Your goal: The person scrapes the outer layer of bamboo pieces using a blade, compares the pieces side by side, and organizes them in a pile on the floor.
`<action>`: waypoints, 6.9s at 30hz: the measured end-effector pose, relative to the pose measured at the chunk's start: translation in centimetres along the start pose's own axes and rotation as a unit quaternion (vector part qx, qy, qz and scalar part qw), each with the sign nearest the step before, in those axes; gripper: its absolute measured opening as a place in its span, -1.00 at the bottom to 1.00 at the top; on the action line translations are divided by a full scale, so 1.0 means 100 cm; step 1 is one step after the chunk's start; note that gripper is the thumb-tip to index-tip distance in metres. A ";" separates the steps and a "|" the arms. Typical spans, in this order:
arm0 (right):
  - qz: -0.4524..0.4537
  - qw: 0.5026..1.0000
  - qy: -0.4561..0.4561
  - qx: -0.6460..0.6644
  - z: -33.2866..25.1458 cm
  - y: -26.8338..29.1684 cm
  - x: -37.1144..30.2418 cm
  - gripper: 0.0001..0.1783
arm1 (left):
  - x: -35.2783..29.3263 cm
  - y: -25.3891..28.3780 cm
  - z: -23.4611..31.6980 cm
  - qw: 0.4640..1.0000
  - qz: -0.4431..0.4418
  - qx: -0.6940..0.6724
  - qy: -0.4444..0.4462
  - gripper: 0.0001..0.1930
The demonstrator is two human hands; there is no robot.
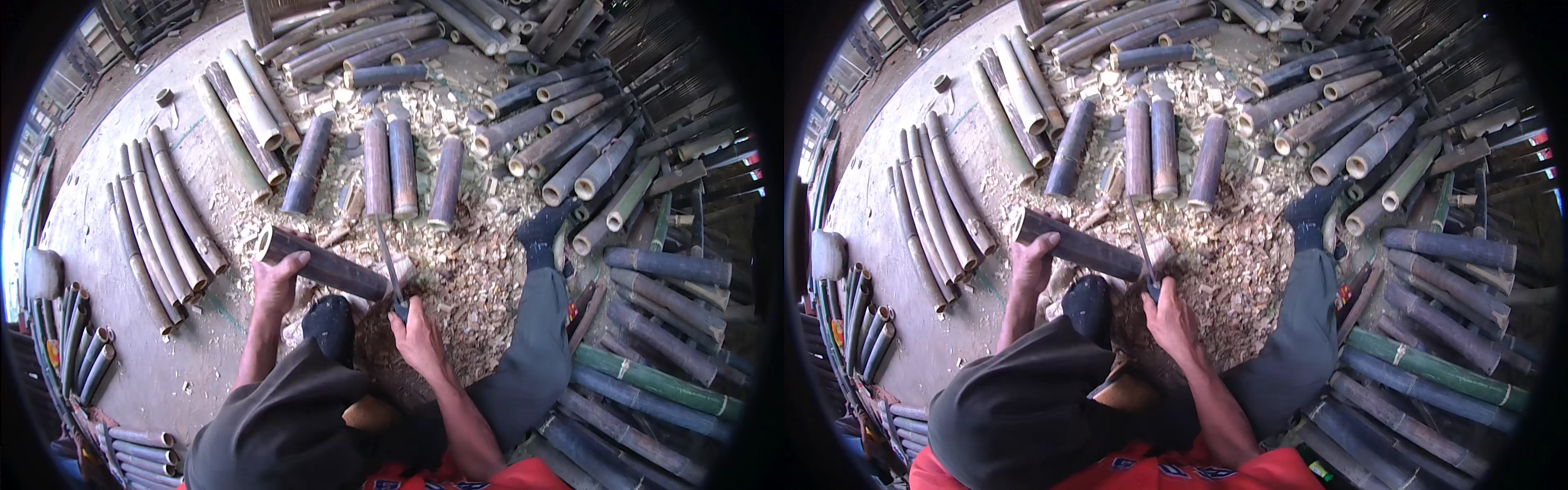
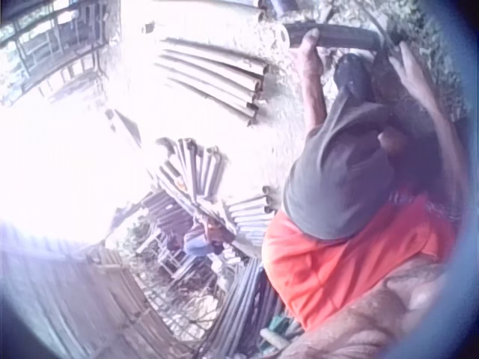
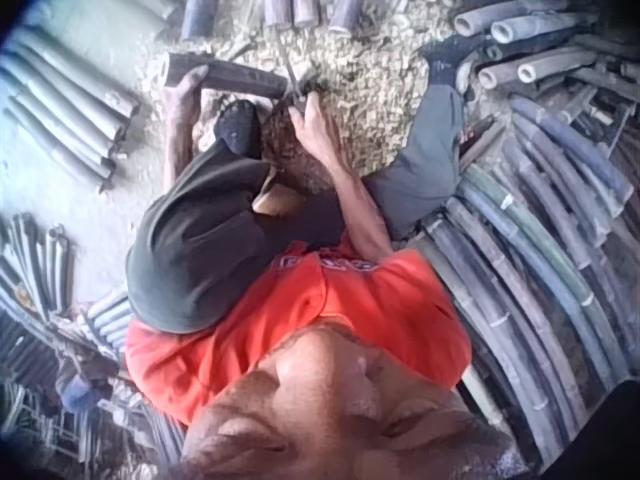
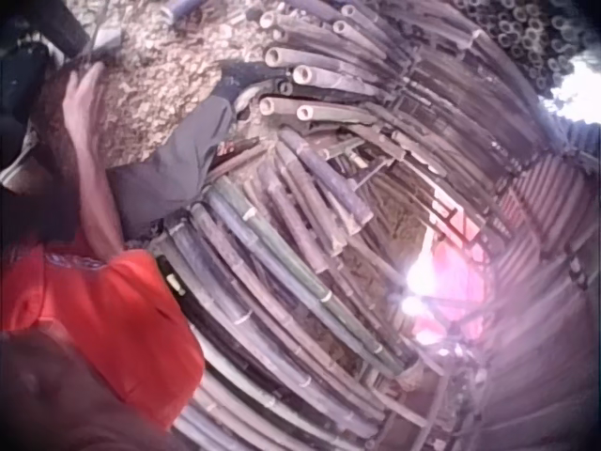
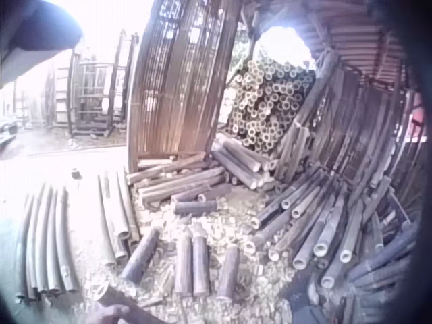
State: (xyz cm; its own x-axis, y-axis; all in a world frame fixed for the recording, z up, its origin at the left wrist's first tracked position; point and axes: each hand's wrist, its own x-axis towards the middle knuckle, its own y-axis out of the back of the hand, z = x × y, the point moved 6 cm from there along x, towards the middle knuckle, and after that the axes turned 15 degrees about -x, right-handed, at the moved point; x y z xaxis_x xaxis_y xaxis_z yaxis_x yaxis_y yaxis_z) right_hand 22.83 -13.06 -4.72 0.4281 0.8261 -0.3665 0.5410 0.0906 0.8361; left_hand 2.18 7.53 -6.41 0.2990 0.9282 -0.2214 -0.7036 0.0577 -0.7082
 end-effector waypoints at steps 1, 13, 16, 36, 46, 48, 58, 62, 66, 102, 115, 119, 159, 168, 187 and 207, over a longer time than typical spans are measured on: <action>0.018 0.999 0.016 0.023 0.000 0.002 -0.004 -0.61 | 0.003 0.000 0.001 1.000 -0.017 -0.012 0.010 -0.40; 0.045 0.999 -0.008 0.017 0.005 0.013 -0.007 -0.62 | -0.005 0.006 0.001 0.997 0.072 -0.004 0.022 -0.54; 0.139 0.984 0.071 0.083 -0.007 0.026 -0.019 -0.64 | -0.010 0.002 0.001 0.993 0.107 0.034 -0.042 -0.60; -0.016 0.999 -0.008 -0.026 -0.006 0.015 -0.004 -0.60 | -0.015 0.001 0.007 0.994 0.089 0.068 -0.018 -0.57; -0.079 0.992 -0.081 -0.060 0.000 0.001 0.000 -0.58 | -0.018 -0.001 0.006 0.993 0.080 0.069 -0.051 -0.46; -0.011 0.998 -0.026 -0.048 -0.001 0.009 0.002 -0.58 | -0.014 -0.006 0.009 0.997 0.042 0.035 -0.055 -0.42; 0.023 1.000 0.001 -0.014 0.001 -0.003 -0.008 -0.61 | -0.019 0.002 0.018 0.991 -0.044 0.118 0.036 -0.30; 0.010 1.000 0.001 -0.003 0.007 0.004 -0.011 -0.60 | -0.025 0.006 0.013 0.999 0.035 -0.013 0.014 -0.33; 0.166 0.977 0.094 0.097 -0.010 0.029 -0.025 -0.65 | -0.025 -0.001 0.013 1.000 0.001 -0.020 0.011 -0.36; 0.014 0.996 -0.068 0.063 0.072 -0.081 0.009 -0.31 | 0.026 -0.016 -0.035 0.645 -0.234 0.722 -0.090 -0.09; -0.011 0.993 -0.081 0.085 0.069 -0.075 0.009 -0.41 | 0.043 -0.053 0.056 0.901 -0.150 0.406 -0.041 -0.31; -0.006 0.992 -0.075 0.098 0.069 -0.077 0.009 -0.42 | 0.015 -0.060 0.052 0.969 -0.141 0.201 0.026 -0.38; 0.215 0.960 0.109 0.142 -0.011 0.044 -0.040 -0.57 | -0.066 -0.044 0.029 0.969 0.100 0.173 -0.147 -0.48; 0.102 0.991 0.049 0.064 -0.015 0.049 -0.029 -0.60 | -0.061 -0.057 0.030 0.966 0.076 0.191 -0.155 -0.52; 0.222 0.952 0.113 0.181 -0.016 0.041 -0.034 -0.60 | -0.062 -0.059 0.033 0.971 0.070 0.194 -0.119 -0.56; 0.041 0.999 0.007 -0.016 -0.003 0.031 -0.014 -0.55 | -0.042 -0.039 0.043 0.974 -0.074 0.209 -0.044 -0.36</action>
State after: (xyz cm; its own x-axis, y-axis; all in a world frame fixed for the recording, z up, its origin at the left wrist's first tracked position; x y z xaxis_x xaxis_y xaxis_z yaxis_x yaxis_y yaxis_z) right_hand 23.70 -13.75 -1.49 0.4600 0.8386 -0.2917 0.4812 0.0407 0.8757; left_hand 0.85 5.02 0.16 0.3741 0.9251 -0.0655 -0.8629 0.3214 -0.3901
